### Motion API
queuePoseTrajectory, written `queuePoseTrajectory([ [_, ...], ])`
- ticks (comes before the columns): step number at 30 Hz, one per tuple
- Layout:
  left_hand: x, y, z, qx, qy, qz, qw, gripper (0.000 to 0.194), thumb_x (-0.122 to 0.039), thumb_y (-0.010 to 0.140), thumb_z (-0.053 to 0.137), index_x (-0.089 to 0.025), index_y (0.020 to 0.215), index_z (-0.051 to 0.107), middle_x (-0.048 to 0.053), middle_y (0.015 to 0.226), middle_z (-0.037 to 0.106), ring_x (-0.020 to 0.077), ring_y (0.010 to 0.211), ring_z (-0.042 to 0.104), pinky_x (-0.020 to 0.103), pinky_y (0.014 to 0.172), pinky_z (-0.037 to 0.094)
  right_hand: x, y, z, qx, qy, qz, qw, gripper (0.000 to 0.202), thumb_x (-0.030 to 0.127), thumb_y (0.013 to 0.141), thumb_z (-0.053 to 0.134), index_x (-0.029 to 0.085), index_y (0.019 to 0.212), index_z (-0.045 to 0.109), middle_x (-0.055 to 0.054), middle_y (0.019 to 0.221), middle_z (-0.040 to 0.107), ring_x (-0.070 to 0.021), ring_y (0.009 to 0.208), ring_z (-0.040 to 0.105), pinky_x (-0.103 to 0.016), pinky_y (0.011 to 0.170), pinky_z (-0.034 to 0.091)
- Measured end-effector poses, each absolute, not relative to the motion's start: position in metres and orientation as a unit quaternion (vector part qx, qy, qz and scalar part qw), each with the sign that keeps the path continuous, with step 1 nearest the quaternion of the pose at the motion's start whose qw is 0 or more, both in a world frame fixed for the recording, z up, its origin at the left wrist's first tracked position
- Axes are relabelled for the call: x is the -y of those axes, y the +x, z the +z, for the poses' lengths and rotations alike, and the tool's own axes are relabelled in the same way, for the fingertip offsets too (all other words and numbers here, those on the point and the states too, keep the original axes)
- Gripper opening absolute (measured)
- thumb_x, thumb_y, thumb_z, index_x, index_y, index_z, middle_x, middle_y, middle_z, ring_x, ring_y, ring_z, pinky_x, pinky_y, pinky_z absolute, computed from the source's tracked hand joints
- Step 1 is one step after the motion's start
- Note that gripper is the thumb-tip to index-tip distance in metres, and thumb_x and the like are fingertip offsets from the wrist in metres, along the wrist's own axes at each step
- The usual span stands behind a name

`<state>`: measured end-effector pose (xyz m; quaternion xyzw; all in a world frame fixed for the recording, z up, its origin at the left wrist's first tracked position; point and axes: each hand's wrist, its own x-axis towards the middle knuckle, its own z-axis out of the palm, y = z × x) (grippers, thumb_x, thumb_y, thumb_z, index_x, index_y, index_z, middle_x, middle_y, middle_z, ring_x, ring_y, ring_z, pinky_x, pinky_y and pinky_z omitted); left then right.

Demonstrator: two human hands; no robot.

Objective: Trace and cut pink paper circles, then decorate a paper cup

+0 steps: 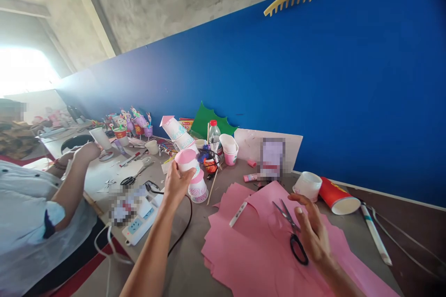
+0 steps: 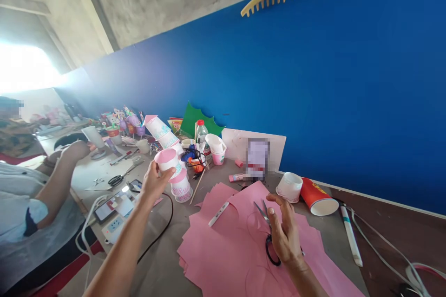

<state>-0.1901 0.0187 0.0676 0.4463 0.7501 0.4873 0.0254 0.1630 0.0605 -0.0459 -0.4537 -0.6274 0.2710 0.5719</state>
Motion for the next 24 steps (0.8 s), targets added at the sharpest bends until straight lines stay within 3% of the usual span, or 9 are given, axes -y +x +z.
queuePoseTrajectory([
  [8, -0.029, -0.18, 0.054, -0.796, 0.43, 0.426, -0.025, 0.052, -0.039, 0.075, 0.067, -0.019, 0.12, 0.051, 0.011, 0.115, 0.066, 0.0285, 0.106, 0.063, 0.039, 0.087, 0.048, -0.061, 0.161, -0.05, 0.647, -0.459, 0.252, 0.554, 0.045, 0.063, 0.091, 0.042, 0.025, 0.104, 0.061, -0.01, 0.11, 0.064, -0.0369, 0.117, 0.052, -0.058, 0.095, 0.042],
  [13, -0.025, -0.178, 0.051, -0.822, 0.432, 0.369, -0.046, 0.044, -0.042, 0.08, 0.063, -0.019, 0.115, 0.053, 0.012, 0.112, 0.067, 0.0311, 0.106, 0.063, 0.04, 0.086, 0.047, -0.062, 0.16, -0.051, 0.661, -0.454, 0.243, 0.547, 0.046, 0.063, 0.091, 0.042, 0.024, 0.103, 0.061, -0.011, 0.109, 0.064, -0.0358, 0.114, 0.054, -0.055, 0.094, 0.043],
  [24, -0.022, -0.18, 0.042, -0.827, 0.46, 0.319, -0.054, 0.046, -0.045, 0.081, 0.062, -0.017, 0.117, 0.053, 0.014, 0.113, 0.069, 0.0327, 0.107, 0.063, 0.044, 0.089, 0.046, -0.062, 0.161, -0.057, 0.701, -0.441, 0.201, 0.523, 0.04, 0.056, 0.095, 0.04, 0.023, 0.106, 0.06, -0.012, 0.11, 0.062, -0.034, 0.11, 0.055, -0.053, 0.092, 0.043],
])
